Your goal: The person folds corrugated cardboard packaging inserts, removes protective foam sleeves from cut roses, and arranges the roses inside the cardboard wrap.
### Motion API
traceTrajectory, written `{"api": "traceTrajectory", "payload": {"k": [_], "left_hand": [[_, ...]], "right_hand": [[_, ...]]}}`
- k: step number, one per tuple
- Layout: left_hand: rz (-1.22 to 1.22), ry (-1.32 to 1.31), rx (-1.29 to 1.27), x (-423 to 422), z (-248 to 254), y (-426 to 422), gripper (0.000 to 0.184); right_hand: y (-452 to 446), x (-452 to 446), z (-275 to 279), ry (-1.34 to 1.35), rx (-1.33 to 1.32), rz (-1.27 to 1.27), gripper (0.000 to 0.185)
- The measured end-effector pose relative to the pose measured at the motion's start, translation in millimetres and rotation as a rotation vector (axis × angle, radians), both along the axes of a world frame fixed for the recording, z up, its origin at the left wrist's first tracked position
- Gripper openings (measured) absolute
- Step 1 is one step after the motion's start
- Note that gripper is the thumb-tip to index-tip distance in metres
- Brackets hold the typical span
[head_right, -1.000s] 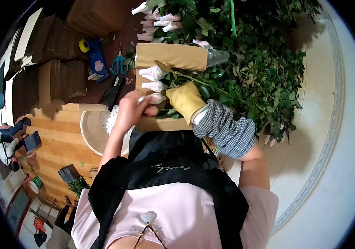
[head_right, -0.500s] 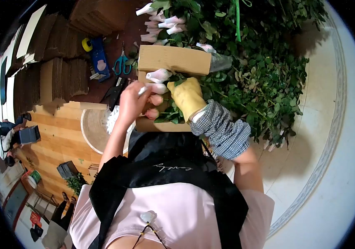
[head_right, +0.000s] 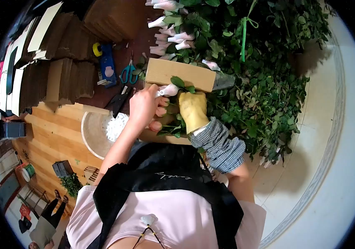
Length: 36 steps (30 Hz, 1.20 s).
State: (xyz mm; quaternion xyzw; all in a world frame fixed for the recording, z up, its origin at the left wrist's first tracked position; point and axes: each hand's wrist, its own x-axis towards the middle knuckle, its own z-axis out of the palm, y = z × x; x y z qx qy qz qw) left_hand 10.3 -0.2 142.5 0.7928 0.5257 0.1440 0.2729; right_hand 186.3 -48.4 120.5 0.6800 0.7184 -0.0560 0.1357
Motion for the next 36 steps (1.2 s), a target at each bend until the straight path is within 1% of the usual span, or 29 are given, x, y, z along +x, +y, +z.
{"api": "traceTrajectory", "payload": {"k": [1,2,3,4,5,6,7,9,11,13,14,15,16,17,18,19,20,21,23,25,27,29,30,31,32,33,34,35,36], "left_hand": [[0.001,-0.006,0.003,2,1,0,0.017],[-0.057,-0.035,0.050,3,2,0,0.017],[-0.115,-0.059,0.097,2,3,0,0.018],[-0.099,-0.153,0.115,-1,-1,0,0.015],[-0.095,-0.148,0.116,-7,-9,0,0.015],[0.007,-0.258,0.074,-17,-20,1,0.012],[0.106,-0.370,0.030,-25,-26,3,0.011],[0.368,-0.568,-0.185,-45,-5,6,0.012],[0.602,-0.521,-0.268,-96,6,27,0.010],[0.435,-0.611,0.193,-88,20,27,0.006],[0.155,-0.494,0.281,-88,12,28,0.007],[0.210,-0.629,-0.116,-72,5,16,0.010],[0.154,-0.458,-0.342,-59,15,12,0.019],[0.106,-0.389,-0.230,-37,16,5,0.029],[0.047,-0.264,-0.264,-20,23,2,0.033],[-0.027,-0.239,-0.284,-6,29,4,0.027],[-0.078,-0.266,-0.116,-3,20,4,0.023],[-0.125,-0.288,0.052,-2,11,2,0.019],[0.016,-0.241,-0.018,-27,16,0,0.017],[0.266,-0.331,-0.288,-90,16,-5,0.014],[0.424,0.244,-0.390,-163,36,-8,0.027],[0.381,0.297,-0.122,-253,-22,-40,0.047],[0.382,0.309,-0.119,-263,-31,-50,0.047],[0.410,0.300,-0.114,-270,-39,-58,0.055],[0.437,0.285,-0.112,-264,-31,-59,0.064],[0.475,0.121,-0.190,-246,-30,-57,0.052],[0.488,-0.082,-0.367,-218,-22,-49,0.033],[0.443,-0.158,-0.348,-189,-21,-47,0.023],[0.390,-0.260,-0.389,-161,-27,-46,0.022]], "right_hand": [[-2,1,-5,-0.035,0.121,0.055,0.013],[-4,4,-9,-0.069,0.240,0.108,0.013],[-6,7,-13,-0.070,0.241,0.109,0.013],[-5,7,-12,-0.019,0.217,0.046,0.013],[-2,5,-9,0.036,0.192,-0.015,0.013],[-2,2,-3,0.123,0.186,-0.078,0.013],[-2,2,-5,0.125,0.183,-0.079,0.013],[0,3,-13,0.265,0.120,-0.174,0.015],[-16,14,-62,0.568,0.133,-0.283,0.016],[-7,5,-28,0.381,0.142,-0.183,0.017],[-3,2,-16,0.317,0.148,-0.147,0.017],[-1,0,-9,0.289,0.165,-0.142,0.015],[0,-2,-3,0.258,0.183,-0.141,0.013],[-1,-2,0,0.222,0.200,-0.144,0.012],[-2,0,-3,0.210,0.202,-0.148,0.012],[-2,2,-8,0.195,0.266,-0.129,0.011],[-4,4,-11,0.183,0.326,-0.107,0.010],[-7,6,-13,0.180,0.322,-0.107,0.010],[-5,6,-6,0.284,0.292,-0.124,0.010],[-3,6,-4,0.290,0.299,-0.127,0.012],[-5,11,0,0.312,0.285,-0.066,0.017],[-8,15,9,0.390,0.260,-0.030,0.019],[-12,15,20,0.404,0.263,-0.009,0.019],[-16,12,32,0.413,0.264,0.011,0.019],[-18,9,42,0.481,0.204,-0.035,0.022],[-23,5,51,0.482,0.196,-0.035,0.022],[-29,0,59,0.473,0.199,-0.011,0.023],[-33,-5,68,0.463,0.208,0.011,0.023],[-34,-15,81,0.513,0.220,0.016,0.023]]}}
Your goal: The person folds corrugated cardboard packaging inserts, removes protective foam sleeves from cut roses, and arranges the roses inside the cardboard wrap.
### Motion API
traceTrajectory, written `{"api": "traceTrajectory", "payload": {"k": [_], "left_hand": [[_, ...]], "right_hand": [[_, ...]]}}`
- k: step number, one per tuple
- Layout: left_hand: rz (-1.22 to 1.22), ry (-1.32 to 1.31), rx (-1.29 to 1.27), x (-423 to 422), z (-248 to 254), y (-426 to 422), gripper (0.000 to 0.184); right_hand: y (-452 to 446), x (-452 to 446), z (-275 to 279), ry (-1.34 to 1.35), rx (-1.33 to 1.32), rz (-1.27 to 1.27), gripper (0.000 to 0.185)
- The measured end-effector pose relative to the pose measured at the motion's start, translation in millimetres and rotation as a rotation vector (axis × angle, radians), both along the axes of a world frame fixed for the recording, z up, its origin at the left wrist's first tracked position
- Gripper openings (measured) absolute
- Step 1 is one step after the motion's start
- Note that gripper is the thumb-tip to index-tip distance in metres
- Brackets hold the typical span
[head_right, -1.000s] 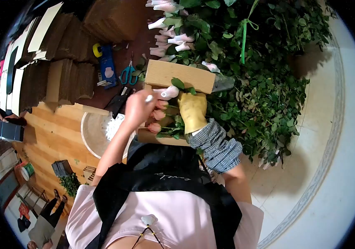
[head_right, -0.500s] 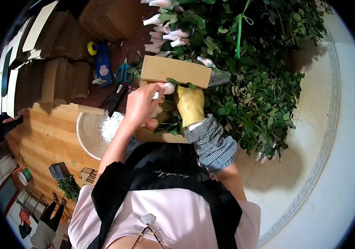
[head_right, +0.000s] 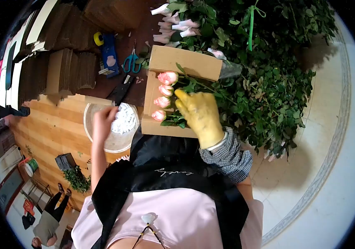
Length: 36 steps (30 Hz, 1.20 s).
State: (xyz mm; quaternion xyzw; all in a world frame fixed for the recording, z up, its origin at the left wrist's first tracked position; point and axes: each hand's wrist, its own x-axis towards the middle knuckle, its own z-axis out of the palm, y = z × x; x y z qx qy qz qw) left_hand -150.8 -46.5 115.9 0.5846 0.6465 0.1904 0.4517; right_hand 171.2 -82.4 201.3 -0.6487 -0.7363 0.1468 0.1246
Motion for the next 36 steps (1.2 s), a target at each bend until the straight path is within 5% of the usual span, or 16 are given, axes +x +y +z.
{"api": "traceTrajectory", "payload": {"k": [2,5,7,20,29,32,36], "left_hand": [[-0.192,-0.011,-0.076,62,32,12,0.020],[-0.338,0.089,0.116,102,9,11,0.019],[-0.378,0.164,0.130,109,11,12,0.019],[-0.202,-0.118,-0.010,111,3,5,0.018],[-0.243,-0.297,-0.133,98,14,13,0.029],[-0.779,0.007,0.623,99,37,21,0.030],[-0.892,0.154,0.658,104,35,16,0.028]], "right_hand": [[-3,-12,1,-0.029,-0.052,0.008,0.022],[3,-19,-19,-0.136,-0.263,-0.013,0.020],[3,-22,-38,-0.081,-0.080,0.062,0.022],[-11,-19,-37,-0.135,-0.163,0.197,0.043],[-9,-31,-38,-0.217,-0.205,0.138,0.039],[-6,-23,-39,-0.141,-0.255,0.163,0.034],[0,-4,-34,0.002,-0.153,0.028,0.021]]}}
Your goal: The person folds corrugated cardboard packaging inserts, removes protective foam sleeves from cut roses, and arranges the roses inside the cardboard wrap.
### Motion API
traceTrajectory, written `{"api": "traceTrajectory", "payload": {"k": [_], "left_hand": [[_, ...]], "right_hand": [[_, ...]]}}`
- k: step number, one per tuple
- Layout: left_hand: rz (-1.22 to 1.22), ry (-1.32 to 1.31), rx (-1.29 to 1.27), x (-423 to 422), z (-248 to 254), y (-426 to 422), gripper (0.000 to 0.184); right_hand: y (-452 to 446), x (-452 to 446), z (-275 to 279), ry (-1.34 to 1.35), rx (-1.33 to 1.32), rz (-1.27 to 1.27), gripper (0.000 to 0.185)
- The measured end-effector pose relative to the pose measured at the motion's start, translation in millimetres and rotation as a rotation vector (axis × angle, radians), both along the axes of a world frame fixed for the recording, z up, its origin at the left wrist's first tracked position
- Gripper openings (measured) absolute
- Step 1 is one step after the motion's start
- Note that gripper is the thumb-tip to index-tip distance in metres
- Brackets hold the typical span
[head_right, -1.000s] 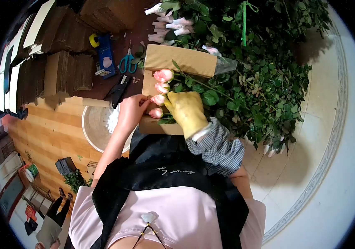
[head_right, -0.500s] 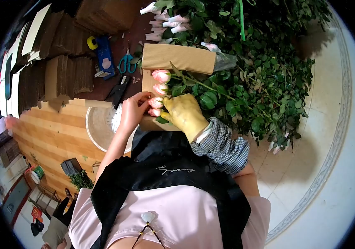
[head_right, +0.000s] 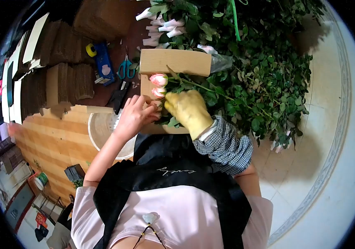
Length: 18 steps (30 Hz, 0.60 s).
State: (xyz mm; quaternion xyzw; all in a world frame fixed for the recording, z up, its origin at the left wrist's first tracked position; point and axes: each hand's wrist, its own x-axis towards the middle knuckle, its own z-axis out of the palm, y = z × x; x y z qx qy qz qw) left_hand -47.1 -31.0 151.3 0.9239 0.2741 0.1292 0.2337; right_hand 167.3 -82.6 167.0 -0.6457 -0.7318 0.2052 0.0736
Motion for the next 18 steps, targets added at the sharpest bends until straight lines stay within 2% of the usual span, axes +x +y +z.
{"api": "traceTrajectory", "payload": {"k": [1,2,3,6,10,13,14,15,17,18], "left_hand": [[0.000,0.002,0.001,0,0,-1,0.028],[0.006,0.031,-0.005,0,0,-3,0.028],[0.011,0.059,-0.007,0,1,-3,0.027],[-0.013,-0.027,0.070,3,3,-2,0.027],[-0.024,-0.054,0.058,5,4,2,0.026],[-0.025,-0.063,-0.009,4,5,2,0.026],[-0.024,-0.062,0.005,4,5,2,0.026],[-0.025,-0.061,0.019,4,5,1,0.027],[-0.030,-0.076,0.008,3,2,0,0.027],[-0.029,-0.088,-0.005,2,1,-2,0.028]], "right_hand": [[4,1,6,-0.046,0.080,-0.079,0.020],[14,-4,14,-0.165,-0.050,-0.106,0.018],[16,-7,7,-0.162,-0.046,-0.110,0.018],[14,-10,-20,0.026,0.123,-0.029,0.013],[4,-6,-16,0.072,0.185,-0.042,0.013],[4,-6,-6,-0.111,0.051,-0.162,0.027],[6,-7,-8,-0.122,0.079,-0.211,0.028],[8,-6,-16,-0.125,0.080,-0.213,0.028],[14,-3,-37,-0.125,0.275,-0.087,0.027],[15,-1,-42,-0.150,0.258,-0.060,0.027]]}}
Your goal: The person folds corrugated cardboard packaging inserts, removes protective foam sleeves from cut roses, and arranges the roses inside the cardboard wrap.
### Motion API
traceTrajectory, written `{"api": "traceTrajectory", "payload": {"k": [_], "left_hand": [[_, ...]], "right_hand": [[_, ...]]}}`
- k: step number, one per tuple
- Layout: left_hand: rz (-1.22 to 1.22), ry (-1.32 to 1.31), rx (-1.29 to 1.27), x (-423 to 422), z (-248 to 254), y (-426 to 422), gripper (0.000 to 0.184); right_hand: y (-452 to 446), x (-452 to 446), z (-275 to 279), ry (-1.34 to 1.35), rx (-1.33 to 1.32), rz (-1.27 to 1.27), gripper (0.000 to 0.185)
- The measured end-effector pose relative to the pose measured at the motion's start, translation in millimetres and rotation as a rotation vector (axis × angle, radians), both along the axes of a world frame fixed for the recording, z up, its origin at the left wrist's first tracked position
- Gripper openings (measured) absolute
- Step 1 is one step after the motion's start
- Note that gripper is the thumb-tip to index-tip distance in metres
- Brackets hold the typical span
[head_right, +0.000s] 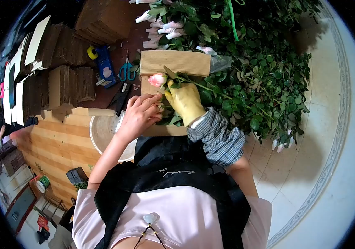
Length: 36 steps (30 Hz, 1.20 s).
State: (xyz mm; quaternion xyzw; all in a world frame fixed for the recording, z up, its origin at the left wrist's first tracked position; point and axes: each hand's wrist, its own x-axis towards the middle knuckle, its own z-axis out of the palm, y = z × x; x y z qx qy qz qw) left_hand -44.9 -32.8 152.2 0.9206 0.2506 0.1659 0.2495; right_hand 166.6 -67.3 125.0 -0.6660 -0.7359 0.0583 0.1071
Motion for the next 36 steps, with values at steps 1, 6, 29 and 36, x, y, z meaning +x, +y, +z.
{"api": "traceTrajectory", "payload": {"k": [1,6,29,36], "left_hand": [[-0.001,0.001,-0.001,-2,-2,-2,0.028],[0.178,-0.246,-0.190,-11,-9,6,0.020],[0.617,-0.207,-0.619,33,-65,8,0.049],[0.707,-0.272,-0.271,5,-24,3,0.031]], "right_hand": [[2,4,5,0.047,-0.028,0.001,0.025],[-8,17,-3,0.269,-0.016,0.014,0.027],[19,-15,26,0.037,0.061,0.089,0.041],[6,-14,17,0.312,0.062,-0.014,0.047]]}}
